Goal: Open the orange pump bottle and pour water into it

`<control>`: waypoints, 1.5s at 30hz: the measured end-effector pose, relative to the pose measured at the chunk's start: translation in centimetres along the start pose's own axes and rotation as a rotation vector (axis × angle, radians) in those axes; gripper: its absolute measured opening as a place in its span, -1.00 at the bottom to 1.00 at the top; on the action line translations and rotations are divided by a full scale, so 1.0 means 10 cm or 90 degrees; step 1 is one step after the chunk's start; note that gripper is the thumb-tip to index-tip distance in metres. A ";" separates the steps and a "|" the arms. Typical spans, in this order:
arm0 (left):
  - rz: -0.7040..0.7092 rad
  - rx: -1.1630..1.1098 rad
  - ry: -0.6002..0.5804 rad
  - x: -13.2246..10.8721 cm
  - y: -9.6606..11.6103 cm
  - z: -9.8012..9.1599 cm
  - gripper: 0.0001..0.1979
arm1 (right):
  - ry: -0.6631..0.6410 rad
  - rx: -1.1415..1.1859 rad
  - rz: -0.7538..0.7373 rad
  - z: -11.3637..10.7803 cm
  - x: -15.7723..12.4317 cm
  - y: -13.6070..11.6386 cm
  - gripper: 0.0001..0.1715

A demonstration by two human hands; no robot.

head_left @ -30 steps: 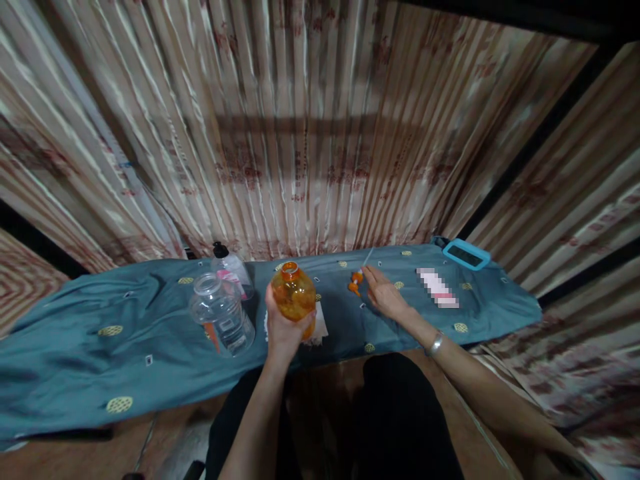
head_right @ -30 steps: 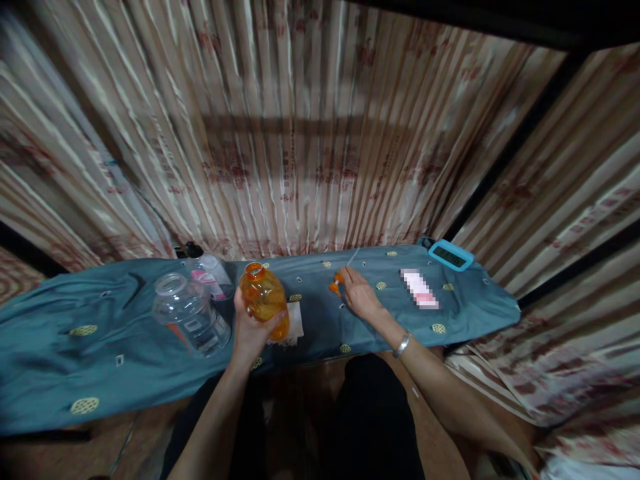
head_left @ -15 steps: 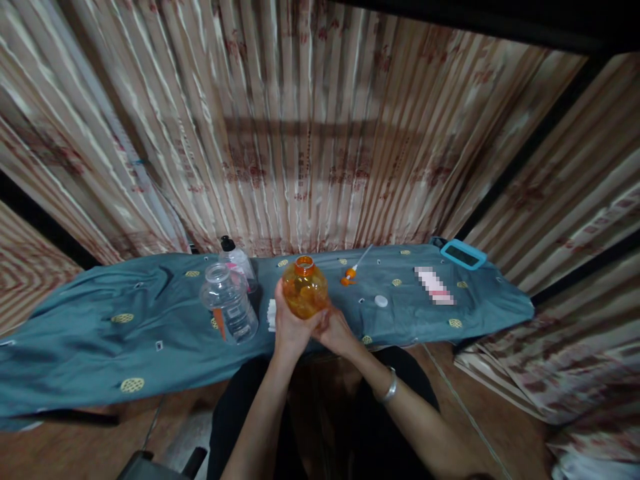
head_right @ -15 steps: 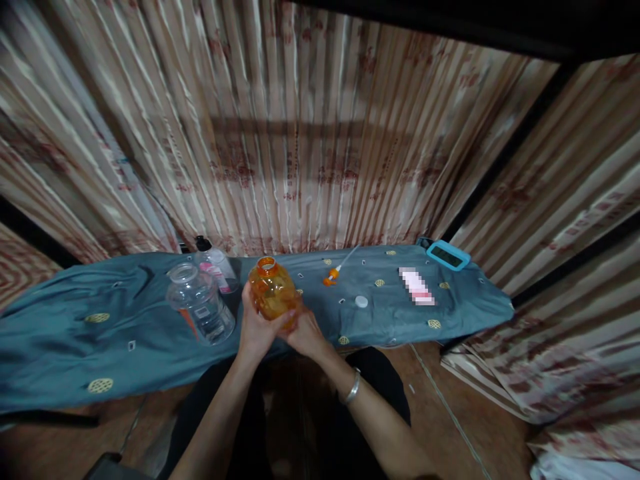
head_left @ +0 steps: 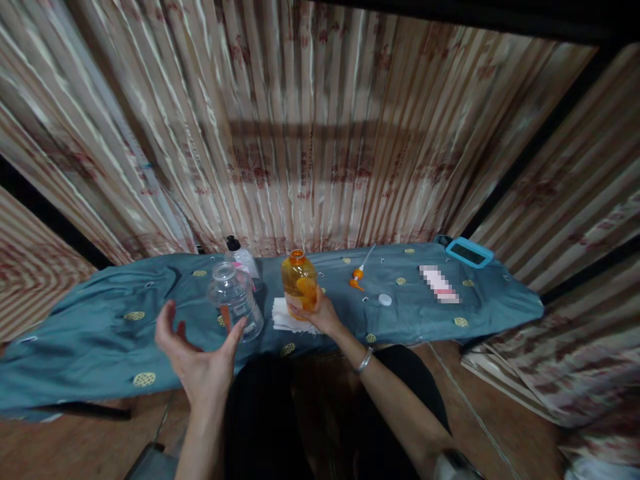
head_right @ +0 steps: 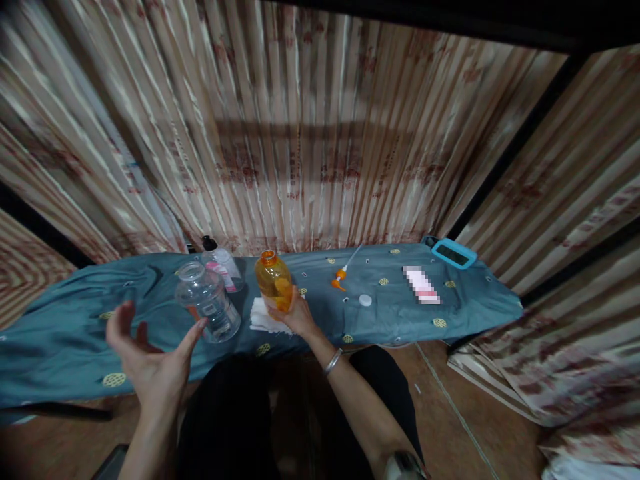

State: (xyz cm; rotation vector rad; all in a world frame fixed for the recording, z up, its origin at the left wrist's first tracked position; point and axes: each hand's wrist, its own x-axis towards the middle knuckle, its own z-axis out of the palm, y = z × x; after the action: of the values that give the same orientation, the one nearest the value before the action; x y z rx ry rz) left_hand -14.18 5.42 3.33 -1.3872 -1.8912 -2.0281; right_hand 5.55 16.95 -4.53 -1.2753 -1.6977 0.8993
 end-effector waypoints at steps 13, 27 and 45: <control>-0.241 0.103 -0.120 0.24 -0.66 0.49 -0.20 | 0.037 0.108 -0.017 -0.24 -0.72 0.13 -0.27; -0.251 -0.096 -0.231 0.03 0.39 0.20 -0.32 | -0.006 0.506 0.105 -0.26 -1.52 -0.15 -0.30; -0.360 -0.441 -0.633 -0.75 0.89 0.48 -0.31 | -0.117 1.004 0.214 -0.41 -1.68 -0.16 -0.44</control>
State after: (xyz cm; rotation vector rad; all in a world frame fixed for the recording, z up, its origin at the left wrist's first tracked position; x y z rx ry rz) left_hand -1.92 3.22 4.98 -2.6855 -2.1234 -2.7308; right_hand 11.32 0.55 -4.53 -0.3192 -0.4055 1.9652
